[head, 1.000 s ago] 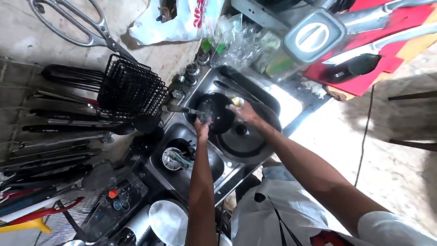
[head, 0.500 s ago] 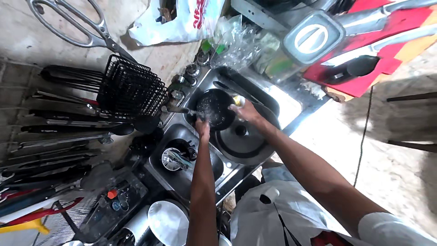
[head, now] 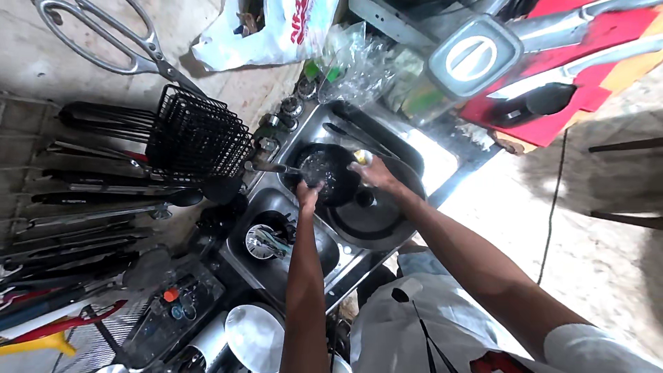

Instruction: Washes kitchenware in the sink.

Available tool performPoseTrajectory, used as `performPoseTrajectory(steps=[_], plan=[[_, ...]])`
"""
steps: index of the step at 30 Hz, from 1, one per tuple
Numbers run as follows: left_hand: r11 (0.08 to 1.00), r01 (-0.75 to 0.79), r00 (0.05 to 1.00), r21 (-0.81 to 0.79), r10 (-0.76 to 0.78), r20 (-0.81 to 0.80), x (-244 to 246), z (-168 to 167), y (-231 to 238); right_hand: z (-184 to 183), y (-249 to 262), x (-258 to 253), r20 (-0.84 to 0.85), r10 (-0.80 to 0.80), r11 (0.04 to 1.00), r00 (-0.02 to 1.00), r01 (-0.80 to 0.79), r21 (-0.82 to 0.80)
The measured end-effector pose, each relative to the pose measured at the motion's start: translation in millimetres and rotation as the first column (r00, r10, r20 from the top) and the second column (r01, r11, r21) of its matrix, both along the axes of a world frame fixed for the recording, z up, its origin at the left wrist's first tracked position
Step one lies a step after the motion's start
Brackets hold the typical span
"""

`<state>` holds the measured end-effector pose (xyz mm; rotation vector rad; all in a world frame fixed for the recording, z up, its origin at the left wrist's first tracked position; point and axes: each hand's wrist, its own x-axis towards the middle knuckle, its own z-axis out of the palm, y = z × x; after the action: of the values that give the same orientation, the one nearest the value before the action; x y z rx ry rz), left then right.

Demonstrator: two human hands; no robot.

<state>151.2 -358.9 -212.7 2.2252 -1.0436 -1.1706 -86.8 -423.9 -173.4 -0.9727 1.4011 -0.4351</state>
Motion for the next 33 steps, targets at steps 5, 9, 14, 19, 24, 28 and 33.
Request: performPoseTrajectory(steps=[5,9,14,19,24,28,33], plan=[[1.000,0.011,1.000,0.010,-0.012,0.008,-5.4,11.9,-0.9,-2.2,-11.3,-4.1,-0.028,0.006,1.000,1.000,-0.006,0.008],[0.998,0.034,0.999,-0.055,-0.034,0.008,-0.4,12.1,-1.0,-3.2,-13.3,1.1,0.000,-0.063,0.997,0.998,0.063,0.054],[0.994,-0.106,0.989,-0.011,0.107,0.105,-14.2,18.4,7.1,4.6,12.6,15.8,0.084,-0.156,0.986,0.984,0.150,0.077],[0.995,-0.012,0.999,-0.098,0.008,-0.036,1.3,8.4,-4.2,-6.0,8.8,6.2,0.002,-0.053,0.998,0.999,0.053,0.028],[1.000,-0.016,0.991,0.008,0.015,0.136,-3.0,20.8,-8.2,2.6,8.0,14.8,0.018,-0.135,0.990,0.991,0.134,0.049],[0.999,-0.006,1.000,-0.035,0.006,-0.003,0.0,10.3,4.0,5.0,9.8,13.4,-0.044,-0.061,0.998,0.997,0.062,0.014],[1.000,-0.002,0.990,0.020,-0.001,0.143,-2.4,11.8,-7.9,-4.5,9.2,7.6,0.018,-0.084,0.995,0.996,0.083,0.057]])
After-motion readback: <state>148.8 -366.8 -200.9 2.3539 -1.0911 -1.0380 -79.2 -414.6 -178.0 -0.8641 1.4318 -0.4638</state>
